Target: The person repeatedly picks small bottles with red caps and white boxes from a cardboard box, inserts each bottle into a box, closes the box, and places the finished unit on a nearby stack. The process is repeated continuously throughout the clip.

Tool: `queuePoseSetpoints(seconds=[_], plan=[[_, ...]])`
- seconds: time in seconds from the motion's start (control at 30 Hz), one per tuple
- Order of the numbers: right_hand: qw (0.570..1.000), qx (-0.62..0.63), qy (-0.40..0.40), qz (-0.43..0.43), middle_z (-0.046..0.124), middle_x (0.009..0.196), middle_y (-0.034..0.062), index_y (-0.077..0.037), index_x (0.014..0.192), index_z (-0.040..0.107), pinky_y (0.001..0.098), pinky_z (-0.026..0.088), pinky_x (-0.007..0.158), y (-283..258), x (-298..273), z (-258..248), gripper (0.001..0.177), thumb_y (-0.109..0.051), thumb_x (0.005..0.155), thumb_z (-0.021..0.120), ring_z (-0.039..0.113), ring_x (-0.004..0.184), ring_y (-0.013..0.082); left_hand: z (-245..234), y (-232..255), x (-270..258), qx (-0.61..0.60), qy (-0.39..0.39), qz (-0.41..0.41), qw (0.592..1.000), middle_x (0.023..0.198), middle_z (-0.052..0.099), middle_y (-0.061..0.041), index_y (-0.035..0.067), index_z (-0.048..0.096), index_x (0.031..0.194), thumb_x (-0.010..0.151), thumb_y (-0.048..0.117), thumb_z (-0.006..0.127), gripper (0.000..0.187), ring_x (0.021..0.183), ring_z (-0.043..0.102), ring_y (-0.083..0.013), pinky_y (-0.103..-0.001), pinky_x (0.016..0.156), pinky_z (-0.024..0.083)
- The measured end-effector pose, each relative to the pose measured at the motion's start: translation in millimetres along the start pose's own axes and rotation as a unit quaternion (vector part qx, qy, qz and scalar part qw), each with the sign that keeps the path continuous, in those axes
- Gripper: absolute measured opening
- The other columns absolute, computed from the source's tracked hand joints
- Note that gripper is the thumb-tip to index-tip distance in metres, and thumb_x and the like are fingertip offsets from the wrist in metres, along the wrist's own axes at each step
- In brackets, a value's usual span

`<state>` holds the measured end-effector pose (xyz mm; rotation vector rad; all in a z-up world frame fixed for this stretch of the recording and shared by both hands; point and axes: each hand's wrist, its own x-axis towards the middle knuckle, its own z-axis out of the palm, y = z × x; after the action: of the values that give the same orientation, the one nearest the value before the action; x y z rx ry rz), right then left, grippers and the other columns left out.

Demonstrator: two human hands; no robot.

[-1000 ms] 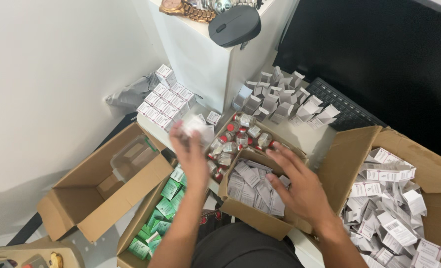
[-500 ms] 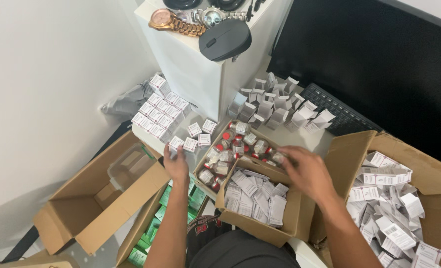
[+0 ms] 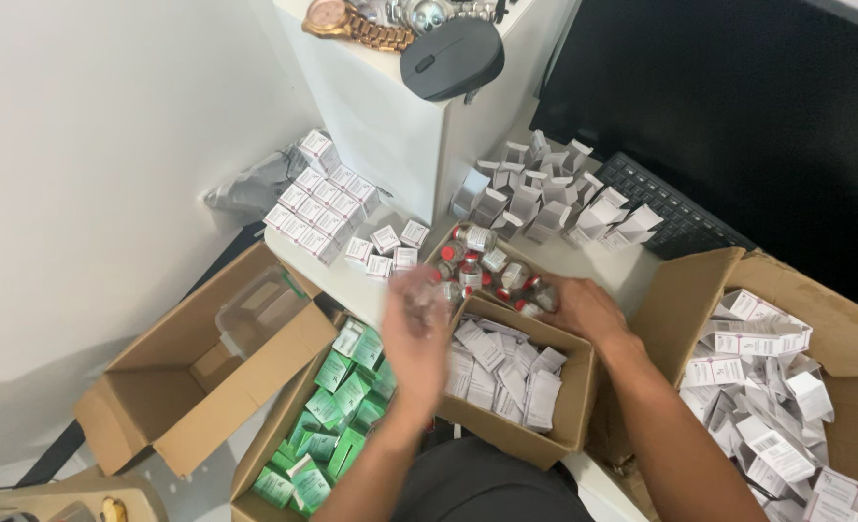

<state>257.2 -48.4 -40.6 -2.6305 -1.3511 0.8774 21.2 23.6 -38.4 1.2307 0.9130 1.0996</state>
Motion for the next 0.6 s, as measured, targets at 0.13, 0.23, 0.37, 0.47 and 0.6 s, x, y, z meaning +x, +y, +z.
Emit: queuePoseSetpoints(seconds=[0.13,0.23,0.37,0.47,0.6], plan=[[1.0,-0.013,-0.001,0.008,0.077,0.103,0.0179,-0.023,0.132,0.067,0.045,0.054,0.092,0.5,-3.3,3.1,0.059,-0.031,0.077,0.084,0.072,0.102,0.0348,13.4,43.6,-19.1,0.176,-0.264,0.146,0.937,0.114,0.07,-0.012,0.005,0.067,0.121,0.092,0.008,0.072,0.029,0.103,0.07,-0.0285,-0.038,0.093,0.055],[1.0,-0.011,0.017,-0.01,0.076,0.105,0.019,-0.017,0.122,0.073,0.0447,0.055,0.093,10.3,3.1,9.3,0.049,-0.031,0.076,0.085,0.072,0.105,0.0357,19.5,50.3,-18.6,0.235,-0.341,0.219,0.884,0.12,0.068,-0.016,0.004,0.067,0.119,0.088,0.012,0.075,0.032,0.11,0.065,-0.0385,-0.045,0.094,0.052],[0.998,0.016,0.019,-0.06,0.077,0.109,0.0128,-0.016,0.111,0.077,0.043,0.055,0.09,24.7,14.8,22.1,0.041,-0.026,0.072,0.085,0.072,0.104,0.0327,19.5,46.8,-21.1,0.239,-0.309,0.218,0.894,0.12,0.068,-0.016,0.005,0.068,0.119,0.09,0.014,0.073,0.031,0.109,0.065,-0.0389,-0.045,0.093,0.052],[0.99,0.101,-0.007,-0.094,0.081,0.1,0.0112,-0.02,0.116,0.079,0.0375,0.059,0.086,35.5,37.4,19.1,0.036,-0.027,0.08,0.078,0.079,0.092,0.0278,18.9,45.7,-20.0,0.234,-0.275,0.206,0.909,0.116,0.069,-0.016,0.005,0.068,0.116,0.09,0.014,0.074,0.028,0.107,0.066,-0.0384,-0.045,0.091,0.053],[0.955,0.199,0.192,-0.106,0.077,0.118,0.0152,-0.015,0.122,0.077,0.0422,0.051,0.095,49.3,83.6,11.6,0.033,-0.025,0.09,0.072,0.066,0.111,0.0373,16.2,48.5,-19.5,0.227,-0.246,0.192,0.923,0.11,0.071,-0.014,0.006,0.07,0.116,0.089,0.012,0.073,0.027,0.103,0.068,-0.0364,-0.043,0.088,0.054]])
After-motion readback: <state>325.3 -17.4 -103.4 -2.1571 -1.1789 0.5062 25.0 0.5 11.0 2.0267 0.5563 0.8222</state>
